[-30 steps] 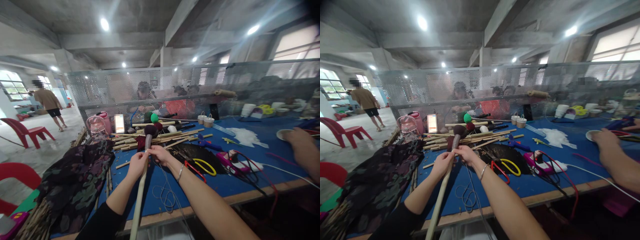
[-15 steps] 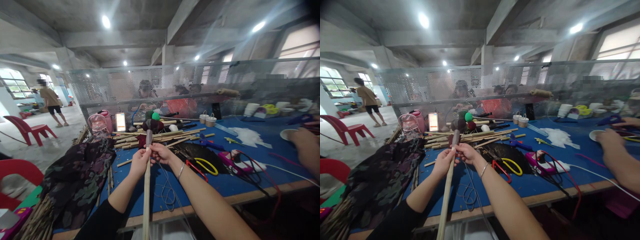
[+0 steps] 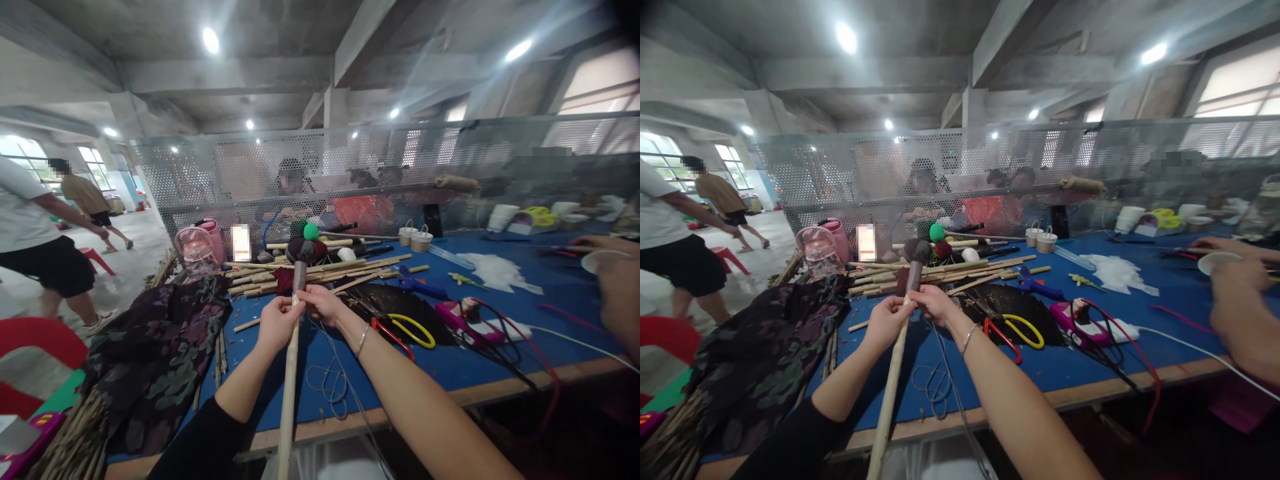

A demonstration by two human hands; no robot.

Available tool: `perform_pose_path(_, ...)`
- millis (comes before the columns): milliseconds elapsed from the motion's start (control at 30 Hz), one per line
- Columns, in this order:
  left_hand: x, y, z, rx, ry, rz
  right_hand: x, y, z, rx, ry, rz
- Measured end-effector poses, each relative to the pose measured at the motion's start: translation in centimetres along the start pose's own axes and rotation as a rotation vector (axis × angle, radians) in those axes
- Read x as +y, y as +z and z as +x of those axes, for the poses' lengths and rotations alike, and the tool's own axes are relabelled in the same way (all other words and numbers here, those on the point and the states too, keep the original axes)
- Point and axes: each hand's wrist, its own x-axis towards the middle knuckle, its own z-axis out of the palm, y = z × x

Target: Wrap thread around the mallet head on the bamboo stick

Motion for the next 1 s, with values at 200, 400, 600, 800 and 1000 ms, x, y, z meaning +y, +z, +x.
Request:
perform_pose_path(200, 0.9, 0.7, -0.6, -0.158, -0.183, -0.388, -0.3, -0.6, -0.3, -0.157, -0.013, 0.092)
perform_pose_path(400, 0.1, -0.1, -0.4, -0.097, -0.108, -0.039, 0.2, -0.3, 0.0, 0.009, -0.014, -0.135)
perform_pose_path(600, -0.3, -0.9, 0.3, 0.067, 0.003, 0.353, 0.4, 0.5, 0.0, 0.076, -0.062, -0.245)
perform_pose_path(800, -0.2, -1.4, 0.7, -0.014, -0.015, 0.381, 1.0, 0.1, 0.4, 0.09, -0.094, -0.241)
perform_pose_path(1000, 0.0, -1.1, 0.6, -0.164, -0.062, 0.023, 0.1, -0.6, 0.2, -0.065, 0.062, -0.075)
